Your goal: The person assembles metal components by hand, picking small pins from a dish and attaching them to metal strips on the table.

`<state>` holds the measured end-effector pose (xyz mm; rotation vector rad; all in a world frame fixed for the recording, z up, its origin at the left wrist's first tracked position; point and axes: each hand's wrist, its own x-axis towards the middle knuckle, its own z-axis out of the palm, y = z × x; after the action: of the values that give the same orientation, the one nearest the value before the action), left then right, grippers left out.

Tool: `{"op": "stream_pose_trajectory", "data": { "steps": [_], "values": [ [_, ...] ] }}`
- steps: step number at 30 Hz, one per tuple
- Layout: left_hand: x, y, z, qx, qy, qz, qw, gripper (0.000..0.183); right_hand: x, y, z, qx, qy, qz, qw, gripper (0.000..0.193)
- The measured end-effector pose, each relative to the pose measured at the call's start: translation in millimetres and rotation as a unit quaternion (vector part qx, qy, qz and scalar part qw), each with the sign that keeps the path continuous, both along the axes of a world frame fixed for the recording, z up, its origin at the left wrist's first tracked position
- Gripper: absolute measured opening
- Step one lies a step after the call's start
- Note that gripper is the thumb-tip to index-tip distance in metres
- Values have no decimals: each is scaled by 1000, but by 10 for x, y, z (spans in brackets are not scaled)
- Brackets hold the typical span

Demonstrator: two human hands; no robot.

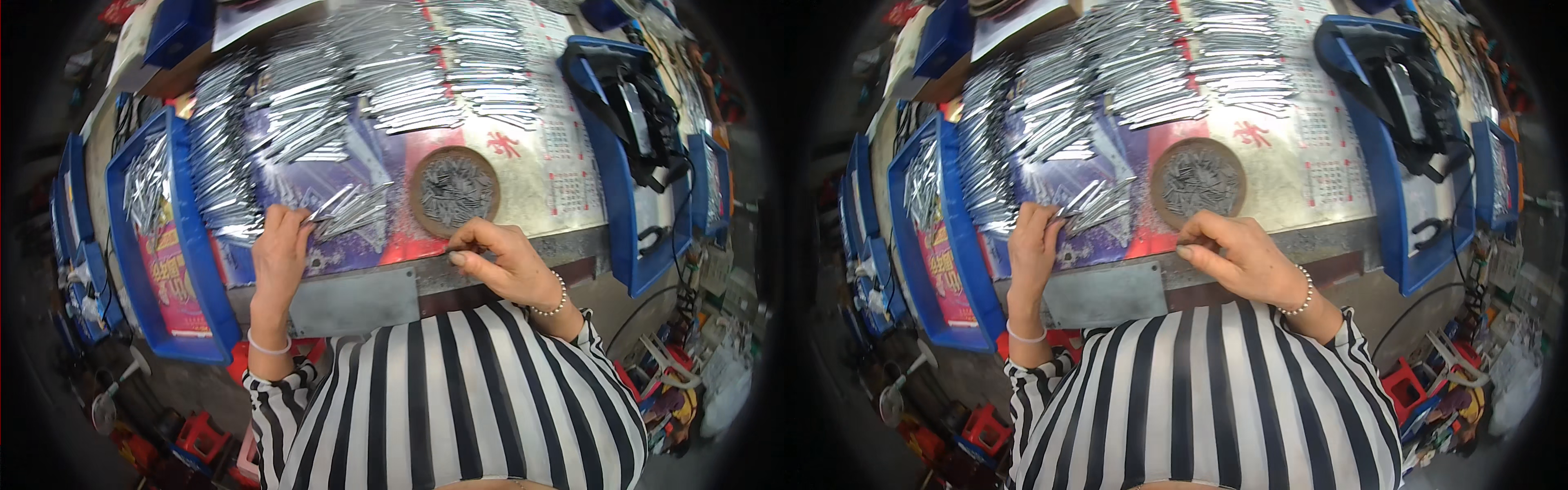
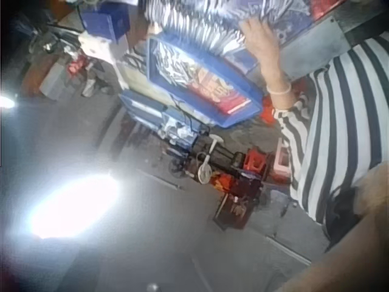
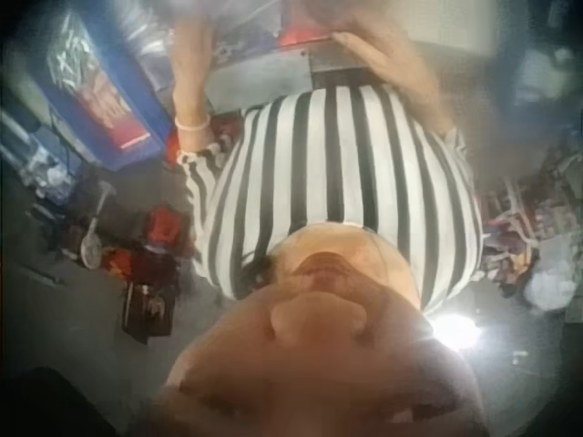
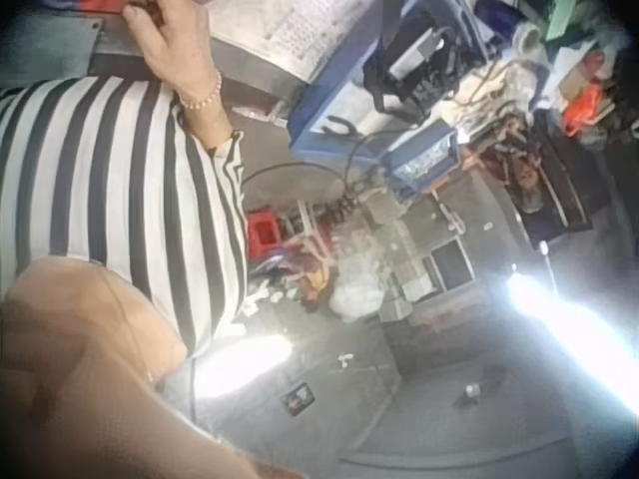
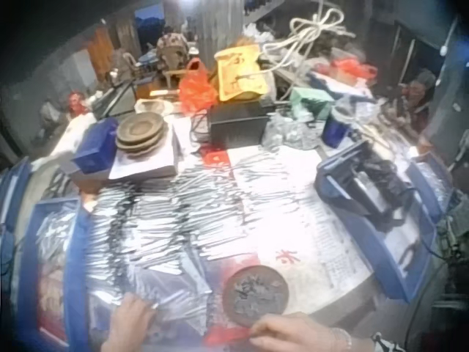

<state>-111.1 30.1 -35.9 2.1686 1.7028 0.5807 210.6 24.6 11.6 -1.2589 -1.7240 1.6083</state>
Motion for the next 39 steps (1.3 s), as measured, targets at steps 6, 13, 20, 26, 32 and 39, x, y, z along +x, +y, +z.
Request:
{"op": "stream_pose_trajectory", "data": {
  "steps": [6,13,20,26,32,39],
  "values": [
    [7,15,74,-9,47,-34,998,18,92,102,-85,168,-98,-48,980,14],
    [73,-197,275,1,-139,10,990,12,-25,321,-209,312,-295,-20,903,27],
    [604,-404,342,-195,-449,42,871,11,-98,373,-340,311,-337,28,888,15],
    [888,-366,356,-391,-523,-37,756,11,-19,362,-311,267,-311,2,912,15],
    [973,-330,339,-378,-522,-50,764,9,64,322,-190,63,-84,-74,992,10],
    [1063,-326,371,-419,-563,-13,713,10,62,229,-103,-211,272,-129,930,8]
  ]
}}
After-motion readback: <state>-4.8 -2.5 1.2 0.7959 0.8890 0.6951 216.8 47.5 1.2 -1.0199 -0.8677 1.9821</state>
